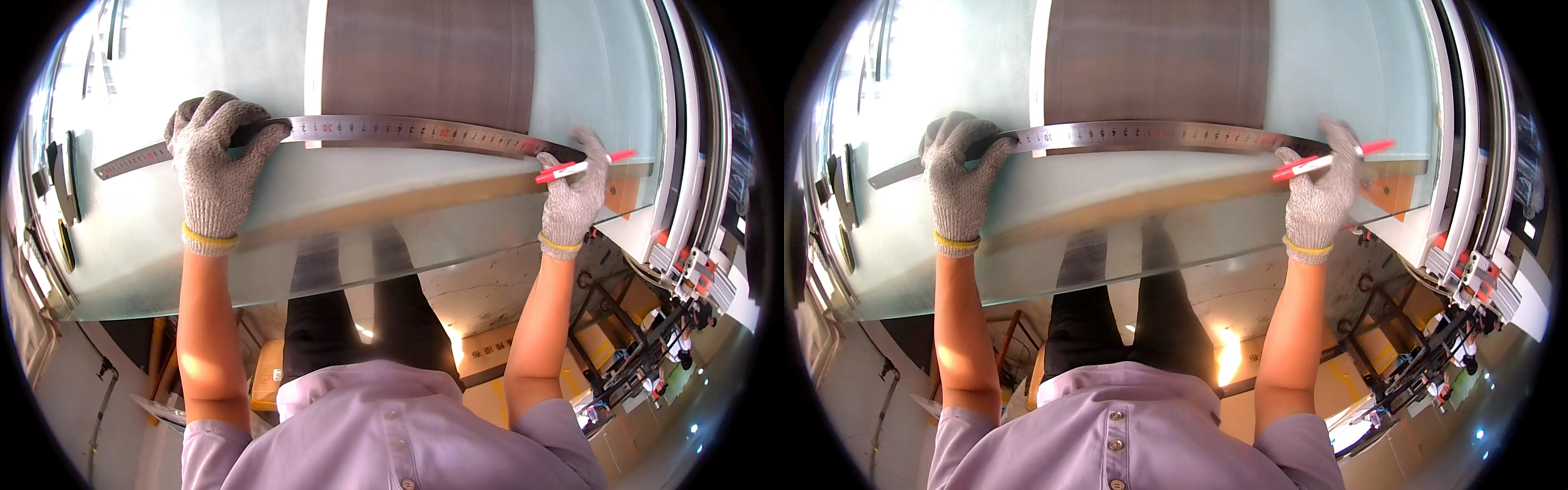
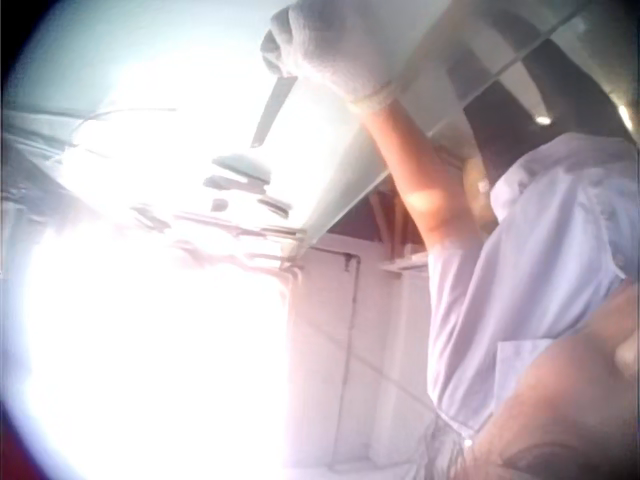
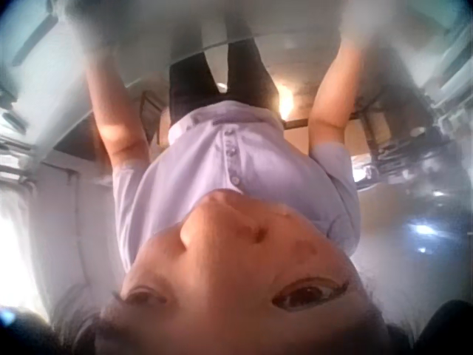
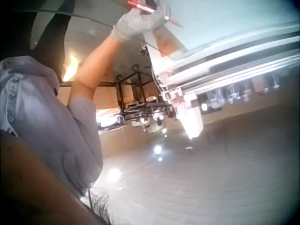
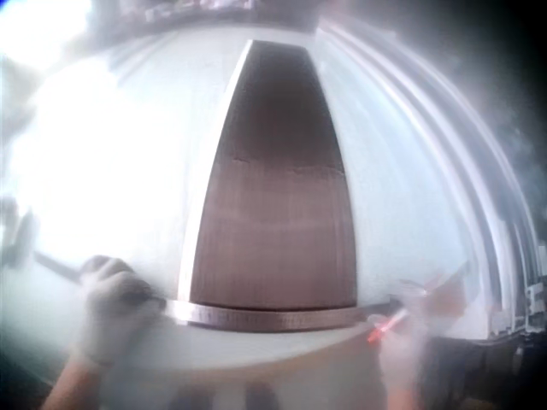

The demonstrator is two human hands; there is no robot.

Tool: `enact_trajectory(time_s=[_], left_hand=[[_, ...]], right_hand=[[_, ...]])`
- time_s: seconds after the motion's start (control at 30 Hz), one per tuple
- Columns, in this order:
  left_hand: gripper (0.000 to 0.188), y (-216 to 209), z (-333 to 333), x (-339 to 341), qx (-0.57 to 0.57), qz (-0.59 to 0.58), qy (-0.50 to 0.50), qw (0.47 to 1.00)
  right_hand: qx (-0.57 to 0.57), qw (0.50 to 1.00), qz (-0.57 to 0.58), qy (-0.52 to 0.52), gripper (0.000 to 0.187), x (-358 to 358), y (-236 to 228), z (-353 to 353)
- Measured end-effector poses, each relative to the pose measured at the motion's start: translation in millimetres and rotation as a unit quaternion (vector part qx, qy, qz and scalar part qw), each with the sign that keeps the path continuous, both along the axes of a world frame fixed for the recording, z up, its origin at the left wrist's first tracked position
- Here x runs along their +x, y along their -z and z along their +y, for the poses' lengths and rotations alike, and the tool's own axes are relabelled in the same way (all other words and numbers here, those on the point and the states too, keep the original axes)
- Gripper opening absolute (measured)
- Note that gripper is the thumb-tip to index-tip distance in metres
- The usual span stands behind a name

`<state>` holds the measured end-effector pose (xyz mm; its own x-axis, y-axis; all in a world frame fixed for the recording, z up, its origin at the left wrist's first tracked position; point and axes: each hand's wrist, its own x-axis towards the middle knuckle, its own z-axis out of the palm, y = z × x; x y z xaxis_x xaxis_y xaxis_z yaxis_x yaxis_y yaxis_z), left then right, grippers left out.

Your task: The person measures and marks a large sheet of glass using a metal ruler and a red marker. They align the ruler along the edges of the glass, make precise marks, and then apply a white strip along the marked line. The person handles the glass carefully with gloved hands throughout the process.

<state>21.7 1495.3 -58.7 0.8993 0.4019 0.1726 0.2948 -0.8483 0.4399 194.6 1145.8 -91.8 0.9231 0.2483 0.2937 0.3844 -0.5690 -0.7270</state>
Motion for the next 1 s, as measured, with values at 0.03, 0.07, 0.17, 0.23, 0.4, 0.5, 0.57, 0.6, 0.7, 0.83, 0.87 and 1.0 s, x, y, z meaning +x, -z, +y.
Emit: enact_trajectory(time_s=[0.03, 0.07, 0.17, 0.23, 0.4, 0.5, 0.57, 0.6, 0.7, 0.83, 0.87, 1.0], left_hand=[[0.019, 1, 0, 0, -0.003, -0.001, -0.001, 1.000], [0.019, 1, 1, -1, -0.005, -0.002, -0.001, 1.000], [0.019, 4, 2, -1, -0.010, -0.004, -0.005, 1.000], [0.019, 4, 2, -3, -0.010, -0.001, -0.009, 1.000], [0.020, 6, 3, -1, -0.010, -0.011, -0.007, 1.000], [0.020, 6, 3, -2, -0.010, -0.011, -0.006, 1.000], [0.020, 7, 4, -2, -0.009, -0.009, -0.007, 1.000], [0.020, 8, 4, -3, -0.009, -0.008, -0.008, 1.000], [0.019, 9, 4, -3, 0.005, -0.014, -0.004, 1.000], [0.019, 8, 4, -3, -0.013, -0.011, -0.010, 1.000], [0.019, 8, 4, -2, -0.016, -0.013, -0.008, 1.000], [0.020, 9, 5, -3, -0.014, -0.014, -0.012, 1.000]], right_hand=[[-0.107, 0.984, -0.143, -0.001, 0.049, -4, -11, 9], [-0.023, 0.992, -0.127, -0.006, 0.045, -9, -7, 7], [0.171, 0.973, -0.085, -0.129, 0.028, -26, 3, 12], [0.228, 0.953, -0.018, -0.198, 0.046, -51, 0, 35], [0.230, 0.913, 0.089, -0.324, 0.074, -89, -16, 113], [0.147, 0.939, 0.036, -0.307, 0.035, -91, -13, 133], [0.107, 0.961, 0.057, -0.250, 0.033, -94, -20, 144], [0.103, 0.964, 0.055, -0.240, 0.031, -94, -19, 147], [0.118, 0.965, 0.054, -0.226, 0.026, -90, -14, 156], [0.109, 0.949, -0.033, -0.293, 0.024, -83, -5, 156], [0.122, 0.948, -0.026, -0.294, 0.023, -84, -3, 157], [0.111, 0.947, 0.012, -0.300, 0.023, -82, -14, 159]])
